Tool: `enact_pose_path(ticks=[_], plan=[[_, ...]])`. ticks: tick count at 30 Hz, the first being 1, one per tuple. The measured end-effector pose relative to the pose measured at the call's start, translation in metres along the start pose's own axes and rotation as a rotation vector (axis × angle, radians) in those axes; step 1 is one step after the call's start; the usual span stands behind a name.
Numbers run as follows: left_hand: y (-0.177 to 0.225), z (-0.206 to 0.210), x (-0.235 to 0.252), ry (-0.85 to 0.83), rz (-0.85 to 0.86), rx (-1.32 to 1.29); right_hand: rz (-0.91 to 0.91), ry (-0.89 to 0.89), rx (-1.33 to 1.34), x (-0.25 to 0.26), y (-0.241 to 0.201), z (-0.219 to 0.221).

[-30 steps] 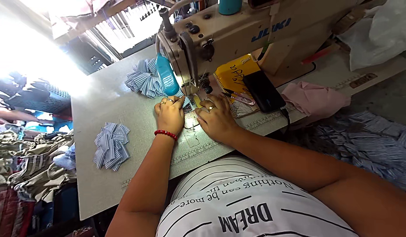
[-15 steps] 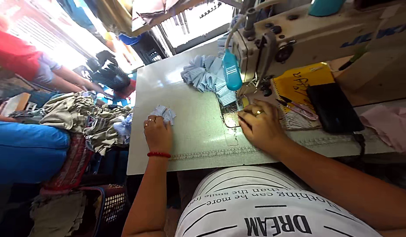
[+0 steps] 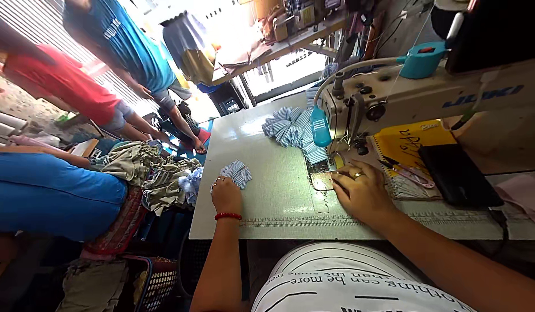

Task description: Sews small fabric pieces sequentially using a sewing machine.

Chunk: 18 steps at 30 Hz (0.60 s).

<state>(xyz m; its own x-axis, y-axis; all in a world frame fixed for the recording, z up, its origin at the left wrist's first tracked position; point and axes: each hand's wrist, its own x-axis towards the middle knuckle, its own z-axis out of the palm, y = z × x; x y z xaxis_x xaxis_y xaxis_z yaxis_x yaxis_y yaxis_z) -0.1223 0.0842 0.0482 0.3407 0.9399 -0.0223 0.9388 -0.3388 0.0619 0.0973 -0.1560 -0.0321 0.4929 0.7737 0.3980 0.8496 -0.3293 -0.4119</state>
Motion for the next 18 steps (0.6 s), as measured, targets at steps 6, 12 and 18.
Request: enact_pose_path(ticks=[6, 12, 18], plan=[[-0.007, -0.003, -0.006, 0.185, 0.039, -0.335, -0.015, 0.018, -0.001, -0.001, 0.001, 0.0], [-0.012, -0.001, 0.003, 0.159, -0.099, -0.903, 0.0, 0.017, 0.03, 0.0, -0.001, -0.003], [-0.006, -0.014, -0.004, 0.242, 0.051, -0.888, 0.002, 0.021, 0.041, -0.001, 0.0, -0.004]])
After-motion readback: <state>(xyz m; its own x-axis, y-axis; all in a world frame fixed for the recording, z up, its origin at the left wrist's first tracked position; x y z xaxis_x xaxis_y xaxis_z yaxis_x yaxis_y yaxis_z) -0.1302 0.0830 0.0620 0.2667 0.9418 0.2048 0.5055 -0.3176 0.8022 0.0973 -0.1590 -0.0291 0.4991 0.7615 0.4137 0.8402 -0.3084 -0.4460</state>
